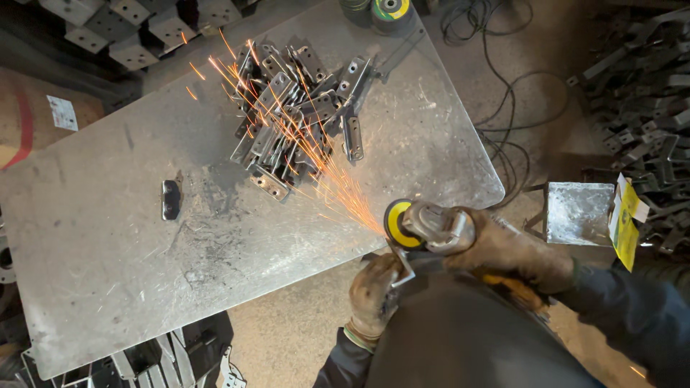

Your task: The person holds small metal brackets against a workbench and grinds their edges with an angle grinder, producing sparks. They pick up brackets one at a time from a pile on the bench, grind each piece, and place it back on the bench.

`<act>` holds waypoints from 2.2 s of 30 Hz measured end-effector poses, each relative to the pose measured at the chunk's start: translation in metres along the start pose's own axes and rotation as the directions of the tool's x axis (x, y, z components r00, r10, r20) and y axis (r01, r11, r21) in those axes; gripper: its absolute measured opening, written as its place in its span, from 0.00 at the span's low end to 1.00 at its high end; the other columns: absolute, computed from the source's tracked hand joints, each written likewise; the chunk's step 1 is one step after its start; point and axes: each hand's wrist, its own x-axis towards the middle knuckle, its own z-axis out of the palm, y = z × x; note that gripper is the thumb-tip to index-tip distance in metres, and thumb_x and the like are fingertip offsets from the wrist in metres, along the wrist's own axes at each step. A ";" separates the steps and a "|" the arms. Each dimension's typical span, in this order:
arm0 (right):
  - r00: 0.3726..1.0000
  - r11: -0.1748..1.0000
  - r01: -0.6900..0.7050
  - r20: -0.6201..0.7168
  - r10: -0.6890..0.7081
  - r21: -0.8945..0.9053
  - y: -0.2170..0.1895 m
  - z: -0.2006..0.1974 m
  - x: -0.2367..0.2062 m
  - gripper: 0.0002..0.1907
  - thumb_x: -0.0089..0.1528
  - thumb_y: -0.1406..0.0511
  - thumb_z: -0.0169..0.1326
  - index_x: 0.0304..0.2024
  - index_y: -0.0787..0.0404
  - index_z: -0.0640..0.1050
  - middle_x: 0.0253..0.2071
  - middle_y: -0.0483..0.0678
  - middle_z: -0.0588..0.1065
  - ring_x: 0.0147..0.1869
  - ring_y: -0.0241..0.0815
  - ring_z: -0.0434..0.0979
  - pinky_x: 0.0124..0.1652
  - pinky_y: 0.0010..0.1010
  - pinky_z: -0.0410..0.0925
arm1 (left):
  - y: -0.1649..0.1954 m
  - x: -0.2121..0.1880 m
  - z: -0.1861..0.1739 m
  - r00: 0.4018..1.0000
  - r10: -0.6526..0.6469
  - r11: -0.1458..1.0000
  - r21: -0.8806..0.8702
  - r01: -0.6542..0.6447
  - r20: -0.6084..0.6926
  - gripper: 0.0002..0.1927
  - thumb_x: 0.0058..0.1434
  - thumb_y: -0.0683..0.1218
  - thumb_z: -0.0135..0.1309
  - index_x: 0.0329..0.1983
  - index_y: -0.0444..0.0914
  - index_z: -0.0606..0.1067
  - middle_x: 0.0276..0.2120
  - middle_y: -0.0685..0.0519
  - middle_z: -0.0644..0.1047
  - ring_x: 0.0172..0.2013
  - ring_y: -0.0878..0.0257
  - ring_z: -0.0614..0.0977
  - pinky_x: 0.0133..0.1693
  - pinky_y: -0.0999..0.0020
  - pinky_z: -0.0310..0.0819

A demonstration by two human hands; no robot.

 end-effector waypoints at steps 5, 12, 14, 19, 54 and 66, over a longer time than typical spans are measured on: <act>0.999 0.997 -0.039 0.024 0.037 0.071 -0.023 0.002 -0.007 0.32 0.45 0.72 0.67 0.54 0.67 0.76 0.45 0.46 0.79 0.49 0.35 0.76 0.50 0.28 0.70 | 0.000 0.008 0.003 0.989 0.141 0.982 0.119 -0.145 0.042 0.18 0.57 0.38 0.63 0.50 0.38 0.76 0.50 0.48 0.79 0.53 0.48 0.84 0.49 0.56 0.80; 0.998 0.997 -0.065 -0.001 0.065 0.044 -0.020 0.002 -0.004 0.34 0.46 0.71 0.68 0.55 0.66 0.74 0.46 0.47 0.79 0.49 0.37 0.78 0.50 0.29 0.71 | 0.002 0.003 0.006 0.997 -0.074 0.995 0.064 0.072 0.022 0.15 0.61 0.41 0.58 0.51 0.35 0.76 0.48 0.45 0.79 0.48 0.53 0.83 0.47 0.63 0.79; 0.999 0.999 -0.032 -0.028 0.033 0.008 -0.009 0.004 -0.002 0.36 0.45 0.71 0.70 0.56 0.66 0.74 0.47 0.48 0.79 0.50 0.38 0.77 0.50 0.29 0.71 | 0.007 0.001 0.007 0.951 -0.301 0.950 -0.106 0.293 -0.072 0.15 0.62 0.43 0.54 0.52 0.33 0.76 0.44 0.45 0.80 0.45 0.56 0.83 0.45 0.66 0.79; 0.981 0.980 0.128 -0.129 -0.148 -0.154 0.023 0.015 0.006 0.48 0.42 0.67 0.73 0.62 0.65 0.67 0.53 0.47 0.77 0.59 0.38 0.74 0.57 0.29 0.68 | 0.015 0.002 0.021 0.556 -0.827 0.425 -0.739 0.522 -0.083 0.15 0.63 0.43 0.54 0.52 0.33 0.73 0.43 0.50 0.76 0.40 0.68 0.76 0.39 0.73 0.72; 0.981 0.985 -0.168 0.103 0.165 0.026 -0.005 -0.014 -0.017 0.43 0.42 0.70 0.70 0.60 0.66 0.71 0.50 0.53 0.80 0.51 0.43 0.79 0.51 0.32 0.72 | 0.008 0.015 0.005 0.738 -0.622 0.768 -0.382 0.514 -0.259 0.12 0.68 0.42 0.45 0.49 0.30 0.74 0.46 0.47 0.75 0.47 0.59 0.78 0.49 0.65 0.73; 0.987 0.981 -0.107 0.137 0.085 0.161 -0.041 -0.008 -0.024 0.35 0.45 0.72 0.63 0.57 0.64 0.76 0.47 0.46 0.82 0.48 0.34 0.79 0.48 0.27 0.71 | -0.004 -0.023 0.029 0.675 -0.724 0.600 -0.613 0.515 -0.142 0.15 0.61 0.37 0.48 0.51 0.32 0.74 0.40 0.54 0.76 0.38 0.69 0.76 0.41 0.76 0.72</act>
